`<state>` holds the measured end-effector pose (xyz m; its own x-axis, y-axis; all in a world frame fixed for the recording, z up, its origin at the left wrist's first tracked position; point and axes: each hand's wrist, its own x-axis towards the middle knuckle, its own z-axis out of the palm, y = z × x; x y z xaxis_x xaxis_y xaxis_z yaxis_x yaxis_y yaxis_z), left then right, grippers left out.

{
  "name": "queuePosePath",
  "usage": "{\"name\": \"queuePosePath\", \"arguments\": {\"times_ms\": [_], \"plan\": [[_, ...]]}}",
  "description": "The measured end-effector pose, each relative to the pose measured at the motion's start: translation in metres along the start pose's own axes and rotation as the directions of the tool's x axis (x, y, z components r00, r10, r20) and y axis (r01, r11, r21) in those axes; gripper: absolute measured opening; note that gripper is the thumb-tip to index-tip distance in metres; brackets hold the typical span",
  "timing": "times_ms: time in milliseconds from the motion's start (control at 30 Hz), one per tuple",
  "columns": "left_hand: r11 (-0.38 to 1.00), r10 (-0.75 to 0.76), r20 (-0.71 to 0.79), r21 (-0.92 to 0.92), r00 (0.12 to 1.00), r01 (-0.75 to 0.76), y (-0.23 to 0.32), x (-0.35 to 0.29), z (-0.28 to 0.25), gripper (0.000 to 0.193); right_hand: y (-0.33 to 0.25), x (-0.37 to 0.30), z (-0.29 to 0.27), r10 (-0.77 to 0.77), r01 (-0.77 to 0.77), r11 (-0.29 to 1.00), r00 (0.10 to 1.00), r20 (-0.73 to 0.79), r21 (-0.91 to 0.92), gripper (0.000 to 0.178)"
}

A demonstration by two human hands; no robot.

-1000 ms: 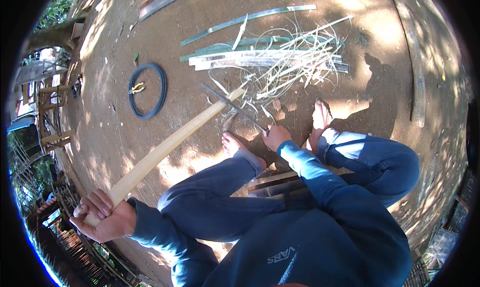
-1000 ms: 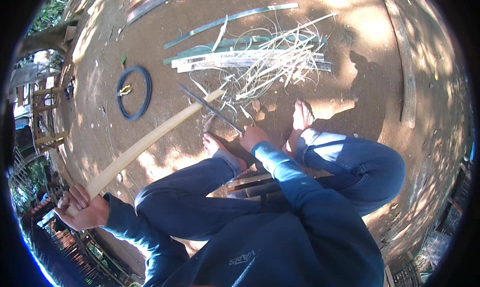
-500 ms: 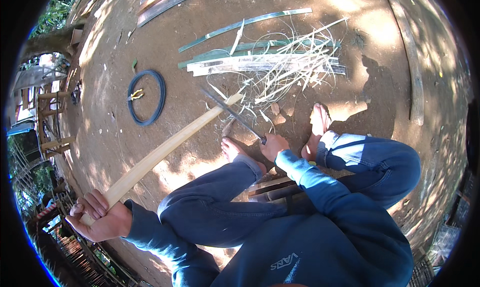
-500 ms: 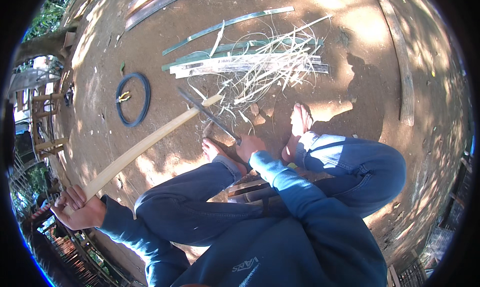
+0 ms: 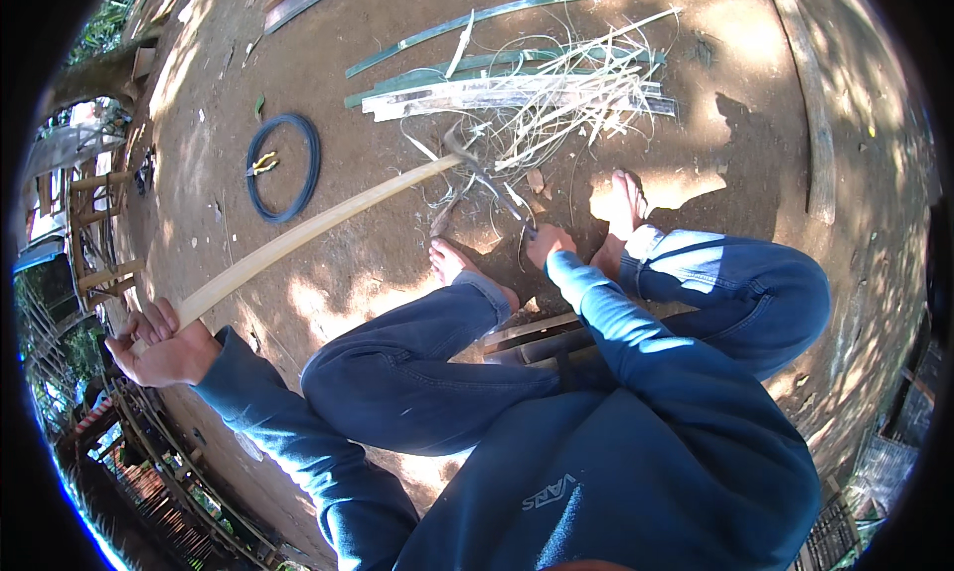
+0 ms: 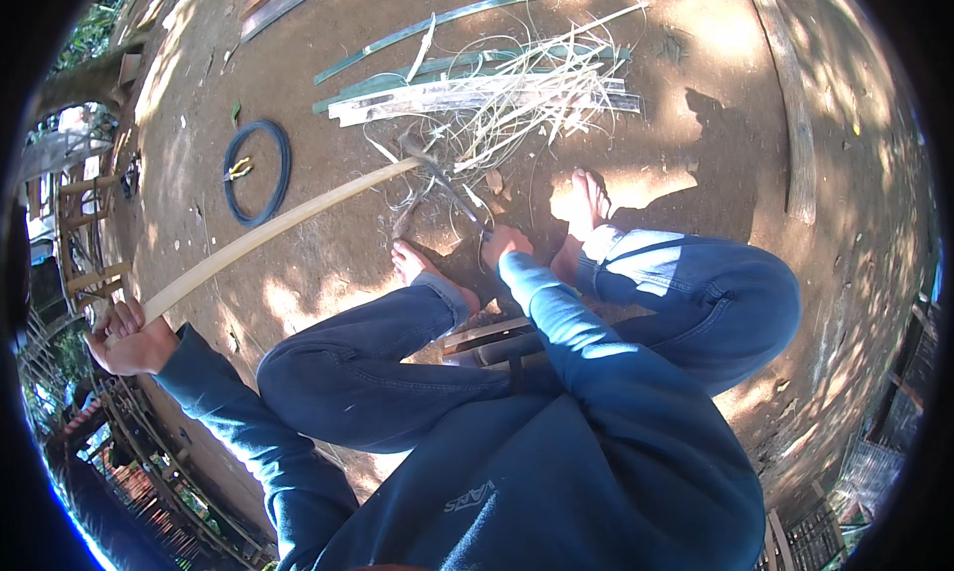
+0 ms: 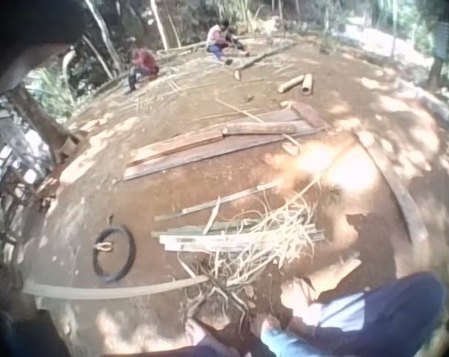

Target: The person sits on the ground and uses a machete to shave thin strips off a long piece of bamboo. They hold the bamboo with one hand and repeatedly strike it with the blade to remove the outer layer, creating a pile of shavings.

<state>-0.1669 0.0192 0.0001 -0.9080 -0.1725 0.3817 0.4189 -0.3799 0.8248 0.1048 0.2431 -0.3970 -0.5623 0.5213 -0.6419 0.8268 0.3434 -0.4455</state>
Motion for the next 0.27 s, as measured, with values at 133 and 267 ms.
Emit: {"name": "queuePosePath", "arguments": {"times_ms": [133,267], "plan": [[0.998,-0.057,0.035,-0.015,0.998,0.058,-0.009,0.021,-0.013,0.036,0.03,0.015,0.017,0.133,-0.136,0.99,0.99,0.05,0.05,0.032],[0.98,-0.119,0.255,-0.122,0.96,0.154,-0.001,0.045,-0.026,0.039,0.013,0.006,0.014,0.198,-0.219,0.948,0.974,0.111,0.229,0.042]]}}
